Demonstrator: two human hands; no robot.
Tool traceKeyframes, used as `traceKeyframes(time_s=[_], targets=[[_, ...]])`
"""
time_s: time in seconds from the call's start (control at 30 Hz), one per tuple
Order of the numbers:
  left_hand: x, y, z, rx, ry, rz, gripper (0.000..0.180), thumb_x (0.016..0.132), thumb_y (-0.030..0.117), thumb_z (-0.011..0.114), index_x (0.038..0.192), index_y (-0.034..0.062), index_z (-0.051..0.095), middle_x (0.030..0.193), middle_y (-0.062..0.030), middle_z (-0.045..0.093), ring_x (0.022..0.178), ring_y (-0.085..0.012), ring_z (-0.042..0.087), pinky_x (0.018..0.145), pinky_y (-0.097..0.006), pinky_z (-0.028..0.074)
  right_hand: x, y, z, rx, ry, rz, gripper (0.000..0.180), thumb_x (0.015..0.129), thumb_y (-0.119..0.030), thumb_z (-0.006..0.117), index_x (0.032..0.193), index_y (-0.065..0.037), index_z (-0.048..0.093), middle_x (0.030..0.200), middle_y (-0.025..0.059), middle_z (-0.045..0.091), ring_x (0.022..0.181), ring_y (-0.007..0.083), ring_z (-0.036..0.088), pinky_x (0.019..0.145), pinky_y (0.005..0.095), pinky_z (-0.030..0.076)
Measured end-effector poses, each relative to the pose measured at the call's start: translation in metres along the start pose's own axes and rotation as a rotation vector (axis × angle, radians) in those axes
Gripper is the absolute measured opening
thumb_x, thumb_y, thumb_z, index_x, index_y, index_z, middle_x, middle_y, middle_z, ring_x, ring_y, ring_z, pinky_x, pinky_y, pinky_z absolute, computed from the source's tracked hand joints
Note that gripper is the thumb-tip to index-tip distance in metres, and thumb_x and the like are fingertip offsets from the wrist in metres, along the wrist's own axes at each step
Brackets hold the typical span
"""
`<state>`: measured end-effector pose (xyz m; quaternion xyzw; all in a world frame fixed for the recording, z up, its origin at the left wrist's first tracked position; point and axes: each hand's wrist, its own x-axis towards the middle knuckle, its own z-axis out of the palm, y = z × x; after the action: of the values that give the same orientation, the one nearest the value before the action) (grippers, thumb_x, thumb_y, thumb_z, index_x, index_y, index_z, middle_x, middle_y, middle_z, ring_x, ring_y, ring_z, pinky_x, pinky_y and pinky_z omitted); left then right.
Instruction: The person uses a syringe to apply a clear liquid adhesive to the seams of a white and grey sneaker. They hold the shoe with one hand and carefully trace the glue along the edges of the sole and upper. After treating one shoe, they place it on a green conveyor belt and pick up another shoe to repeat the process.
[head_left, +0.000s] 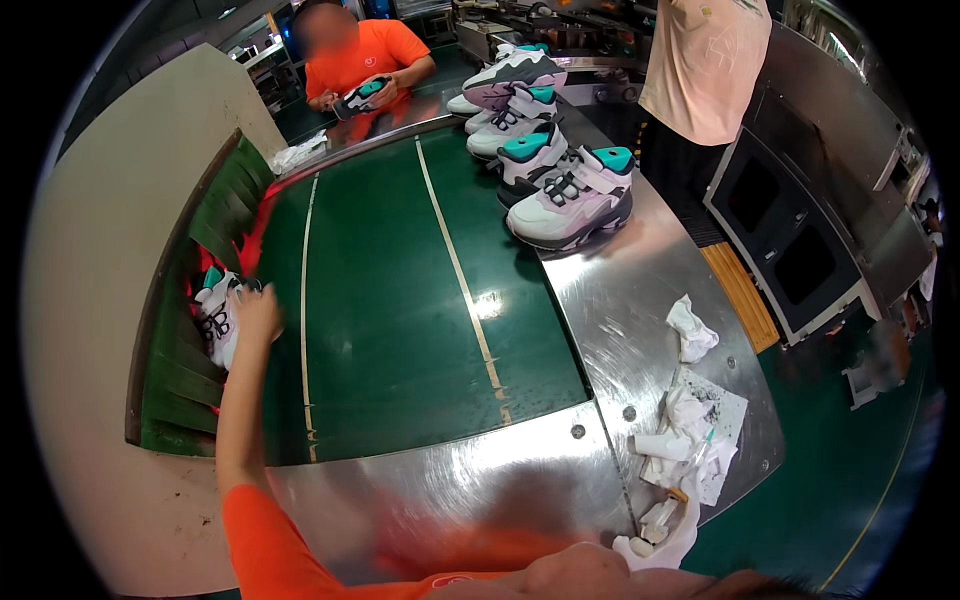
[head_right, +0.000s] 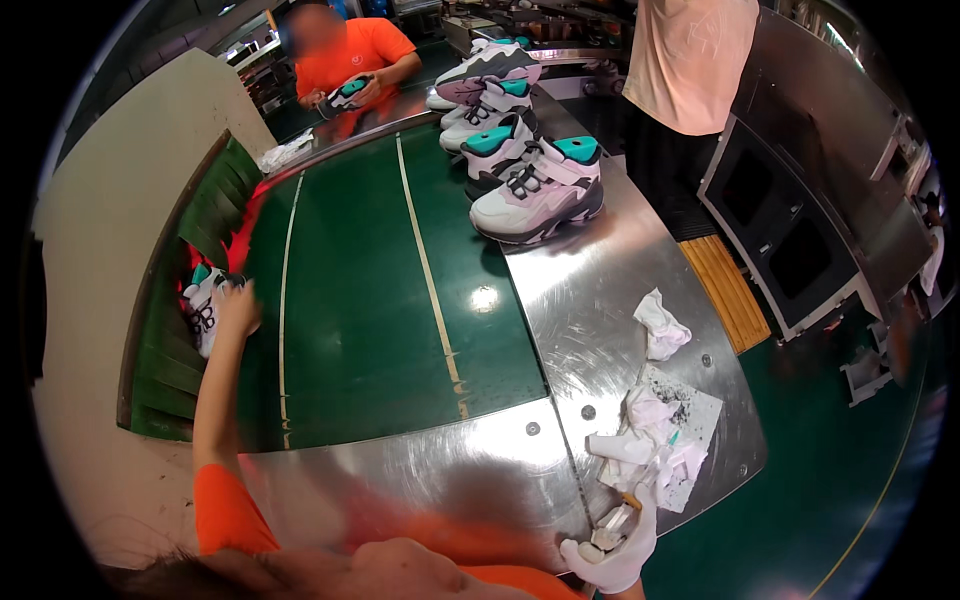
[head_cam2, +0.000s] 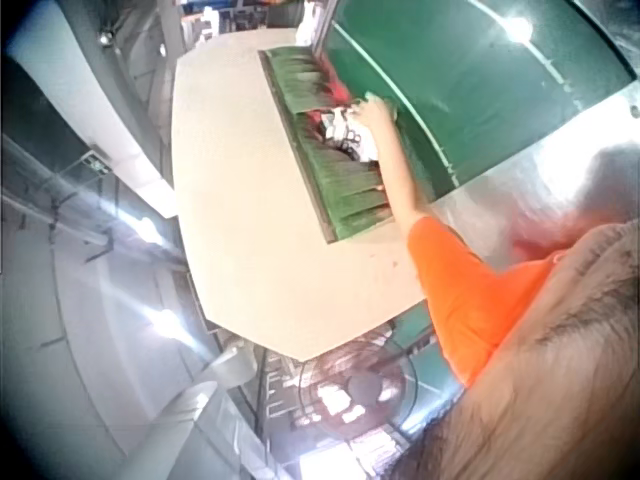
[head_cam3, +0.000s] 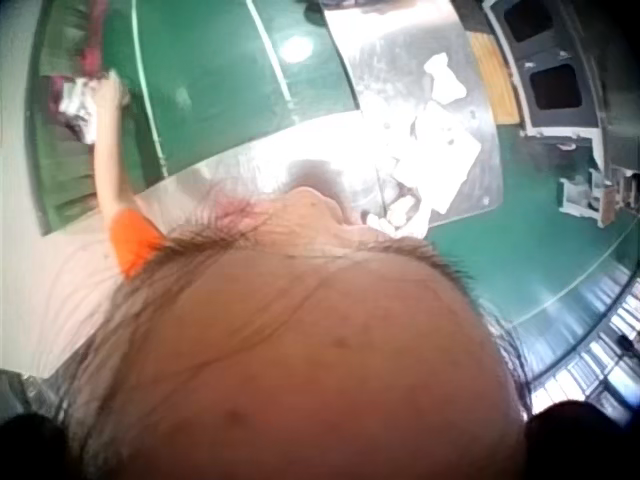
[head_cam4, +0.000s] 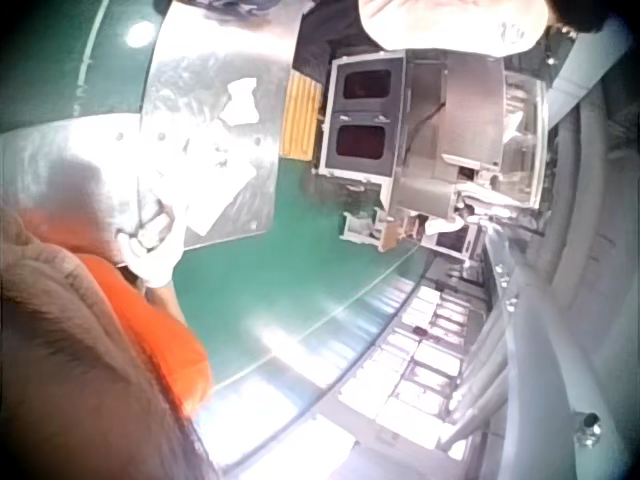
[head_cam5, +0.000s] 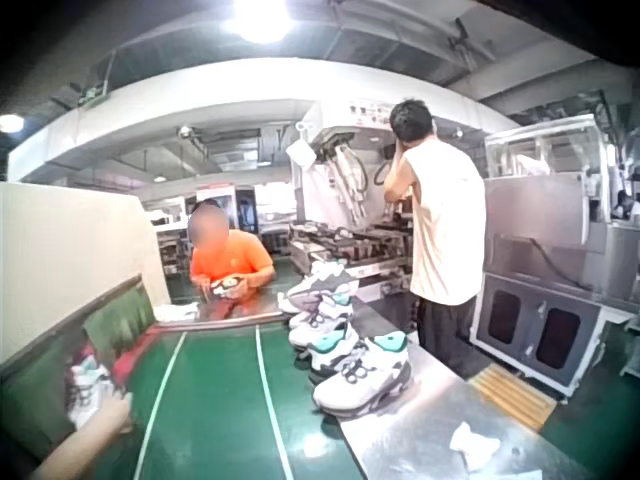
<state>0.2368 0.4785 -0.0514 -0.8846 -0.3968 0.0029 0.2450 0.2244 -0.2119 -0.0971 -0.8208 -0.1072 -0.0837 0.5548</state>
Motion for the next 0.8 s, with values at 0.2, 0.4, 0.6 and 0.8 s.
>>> traceKeyframes(time_s=[0.2, 0.4, 0.6, 0.8], targets=[[0.074, 0.23, -0.141, -1.02, -0.055, 0.52, 0.092, 0.085, 0.06, 0.065, 0.148, -0.0016, 0.038, 0.145, -0.0251, 0.048, 0.134, -0.036, 0.048, 0.111, -0.04, 0.039, -0.002, -0.012, -0.001, 0.271, -0.068, 0.062, 0.095, 0.064, -0.006, 0.082, 0.142, 0.015, 0.033, 0.076, 0.0016, 0.052, 0.061, 0.0087, 0.045, 0.059, 0.022, 0.044], [0.082, 0.377, -0.2, -1.866, -0.324, 0.47, 0.05, 0.071, 0.036, 0.086, 0.108, 0.0046, 0.074, 0.096, -0.0015, 0.072, 0.084, -0.0091, 0.062, 0.077, -0.026, 0.048, -0.01, 0.007, -0.012, 0.09, -0.065, 0.098, 0.097, 0.063, -0.016, 0.088, 0.142, 0.01, 0.038, 0.083, 0.0044, 0.056, 0.071, 0.0128, 0.052, 0.067, 0.0262, 0.048], [0.035, 0.376, -0.181, -1.889, -0.134, 0.57, 0.056, 0.069, 0.033, 0.088, 0.112, 0.002, 0.069, 0.086, -0.0058, 0.073, 0.071, -0.0119, 0.067, 0.065, -0.028, 0.054, -0.003, 0.001, -0.008, 0.238, -0.086, 0.027, 0.093, 0.067, -0.012, 0.085, 0.145, 0.006, 0.037, 0.082, 0.0034, 0.056, 0.071, 0.0136, 0.052, 0.068, 0.0258, 0.048], [-0.048, 0.344, -0.212, -1.634, -0.117, 0.48, 0.072, 0.071, 0.045, 0.084, 0.12, 0.0003, 0.055, 0.087, -0.0108, 0.073, 0.071, -0.0164, 0.07, 0.07, -0.03, 0.054, 0.006, 0.013, -0.008, 0.003, -0.032, -0.113, 0.095, 0.055, -0.023, 0.086, 0.134, 0.011, 0.044, 0.114, 0.0238, 0.059, 0.103, 0.0346, 0.062, 0.093, 0.0412, 0.049]])
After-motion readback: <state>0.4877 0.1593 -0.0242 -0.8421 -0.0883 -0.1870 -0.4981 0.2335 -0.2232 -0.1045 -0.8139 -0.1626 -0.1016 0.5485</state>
